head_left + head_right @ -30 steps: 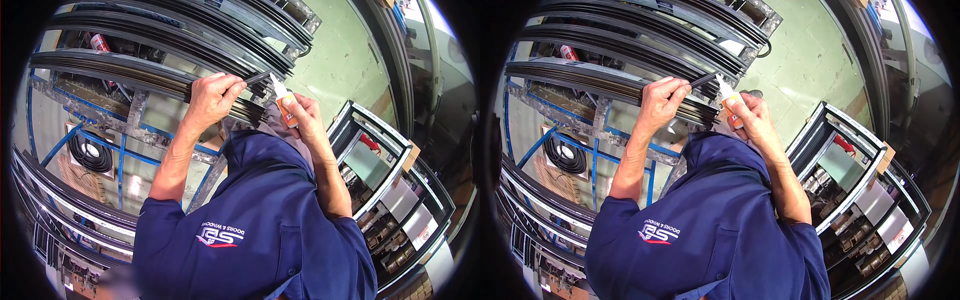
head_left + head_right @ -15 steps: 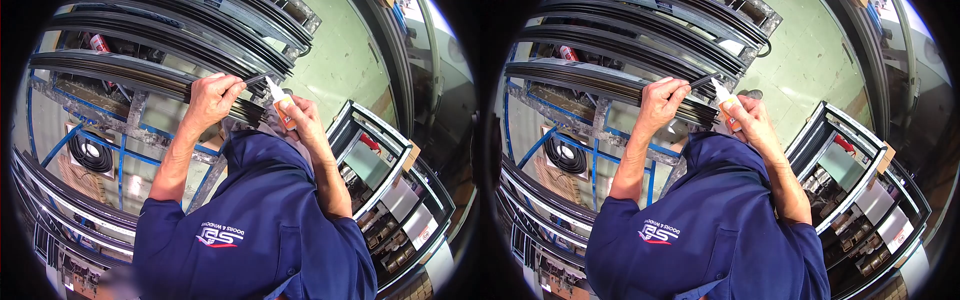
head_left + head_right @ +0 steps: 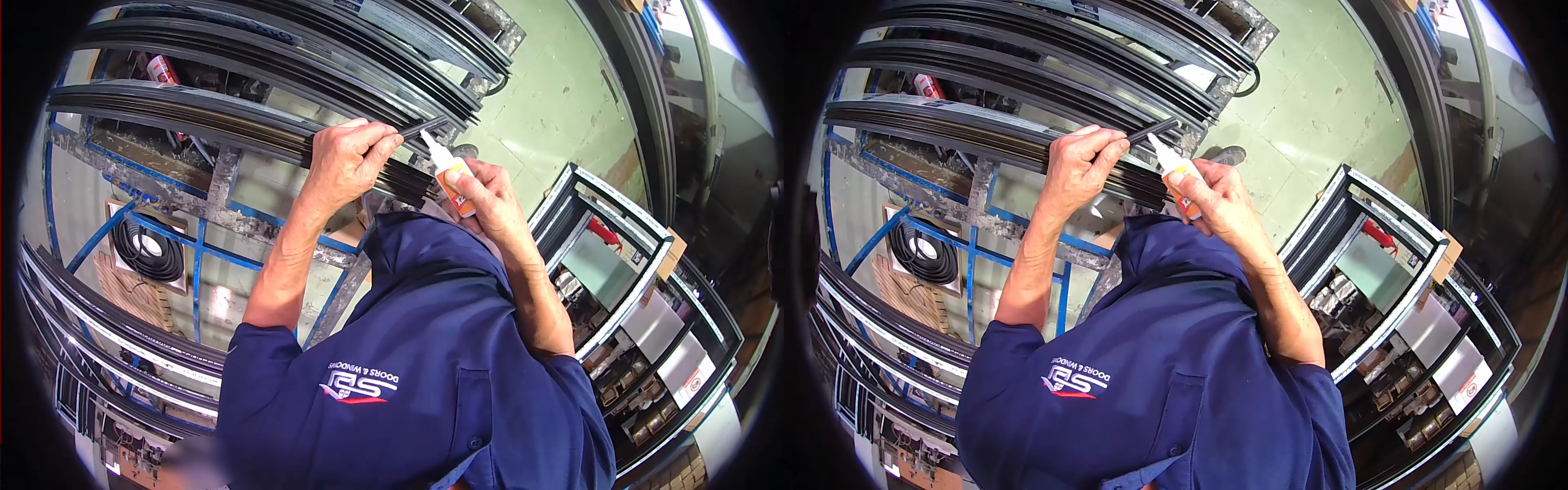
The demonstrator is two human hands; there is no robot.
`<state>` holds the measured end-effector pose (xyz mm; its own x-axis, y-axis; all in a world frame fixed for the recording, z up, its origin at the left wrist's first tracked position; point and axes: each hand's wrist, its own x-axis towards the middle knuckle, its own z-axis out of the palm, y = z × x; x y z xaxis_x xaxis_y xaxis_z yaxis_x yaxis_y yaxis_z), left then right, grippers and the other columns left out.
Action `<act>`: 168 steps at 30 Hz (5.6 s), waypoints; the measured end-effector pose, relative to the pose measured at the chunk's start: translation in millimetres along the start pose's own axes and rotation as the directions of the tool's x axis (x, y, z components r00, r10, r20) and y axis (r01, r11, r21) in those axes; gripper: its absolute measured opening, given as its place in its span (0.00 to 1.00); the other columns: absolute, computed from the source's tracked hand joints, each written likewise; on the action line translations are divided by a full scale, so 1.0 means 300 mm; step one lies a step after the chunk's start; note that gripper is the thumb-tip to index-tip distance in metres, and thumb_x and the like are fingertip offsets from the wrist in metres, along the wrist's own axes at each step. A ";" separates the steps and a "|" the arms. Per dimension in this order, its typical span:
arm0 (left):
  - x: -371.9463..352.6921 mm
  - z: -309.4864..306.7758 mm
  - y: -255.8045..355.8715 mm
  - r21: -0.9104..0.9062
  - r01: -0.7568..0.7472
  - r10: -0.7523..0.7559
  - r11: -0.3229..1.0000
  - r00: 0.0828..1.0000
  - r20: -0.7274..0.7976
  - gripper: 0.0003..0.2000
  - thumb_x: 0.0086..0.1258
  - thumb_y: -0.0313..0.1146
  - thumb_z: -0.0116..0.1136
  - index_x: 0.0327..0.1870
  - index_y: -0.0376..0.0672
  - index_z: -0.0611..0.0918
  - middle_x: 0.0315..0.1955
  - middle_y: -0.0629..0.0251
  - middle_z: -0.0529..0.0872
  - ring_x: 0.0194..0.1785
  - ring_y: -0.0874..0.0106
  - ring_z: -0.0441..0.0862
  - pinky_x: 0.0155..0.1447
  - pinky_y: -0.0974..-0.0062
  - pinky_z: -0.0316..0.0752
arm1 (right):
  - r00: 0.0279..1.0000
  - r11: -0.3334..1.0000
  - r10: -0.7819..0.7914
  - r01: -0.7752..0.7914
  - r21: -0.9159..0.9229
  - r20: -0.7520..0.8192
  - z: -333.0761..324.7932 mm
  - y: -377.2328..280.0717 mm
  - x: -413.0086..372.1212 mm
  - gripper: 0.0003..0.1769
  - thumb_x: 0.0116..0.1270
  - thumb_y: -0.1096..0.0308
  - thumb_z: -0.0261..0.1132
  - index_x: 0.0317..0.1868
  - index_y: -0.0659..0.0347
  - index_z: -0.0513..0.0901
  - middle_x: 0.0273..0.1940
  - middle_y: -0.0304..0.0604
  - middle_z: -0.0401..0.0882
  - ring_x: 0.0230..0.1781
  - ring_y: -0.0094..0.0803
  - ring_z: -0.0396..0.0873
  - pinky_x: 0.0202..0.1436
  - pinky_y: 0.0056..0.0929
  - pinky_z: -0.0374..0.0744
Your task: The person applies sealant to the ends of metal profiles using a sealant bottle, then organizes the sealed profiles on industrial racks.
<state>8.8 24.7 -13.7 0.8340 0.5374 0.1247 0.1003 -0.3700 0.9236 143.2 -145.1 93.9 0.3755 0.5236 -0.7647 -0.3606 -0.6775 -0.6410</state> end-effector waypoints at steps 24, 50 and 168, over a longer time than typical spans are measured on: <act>-0.002 0.002 -0.005 -0.016 0.004 -0.004 1.000 1.000 0.004 0.09 0.70 0.38 0.68 0.38 0.42 0.89 0.21 0.62 0.82 0.25 0.62 0.81 0.29 0.65 0.74 | 0.994 0.991 -0.090 0.095 0.097 -0.061 -0.089 0.059 -0.019 0.22 0.72 0.49 0.63 0.43 0.64 0.82 0.19 0.38 0.76 0.11 0.17 0.63 0.16 0.19 0.58; -0.040 -0.014 0.067 0.318 -0.258 0.173 0.912 0.946 0.273 0.11 0.57 0.32 0.74 0.42 0.45 0.91 0.31 0.69 0.79 0.41 0.66 0.75 0.48 0.65 0.69 | 0.993 0.972 -0.085 0.101 0.210 -0.081 -0.077 0.321 0.092 0.18 0.64 0.60 0.77 0.46 0.61 0.83 0.33 0.31 0.80 0.28 0.17 0.73 0.31 0.20 0.72; 0.236 0.080 0.085 0.659 -0.052 -0.656 0.751 0.058 0.752 0.47 0.61 0.79 0.52 0.72 0.50 0.75 0.54 0.42 0.87 0.61 0.47 0.82 0.63 0.53 0.77 | 0.921 0.649 -0.276 -0.032 0.760 0.275 0.057 0.697 0.343 0.22 0.60 0.61 0.82 0.47 0.61 0.80 0.39 0.36 0.81 0.35 0.25 0.81 0.43 0.26 0.81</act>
<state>83.4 35.2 10.0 0.3908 -0.2960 -0.8716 0.3894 -0.8048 0.4479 92.0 -223.9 -120.0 0.2106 0.8114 -0.5452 -0.8951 -0.0641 -0.4412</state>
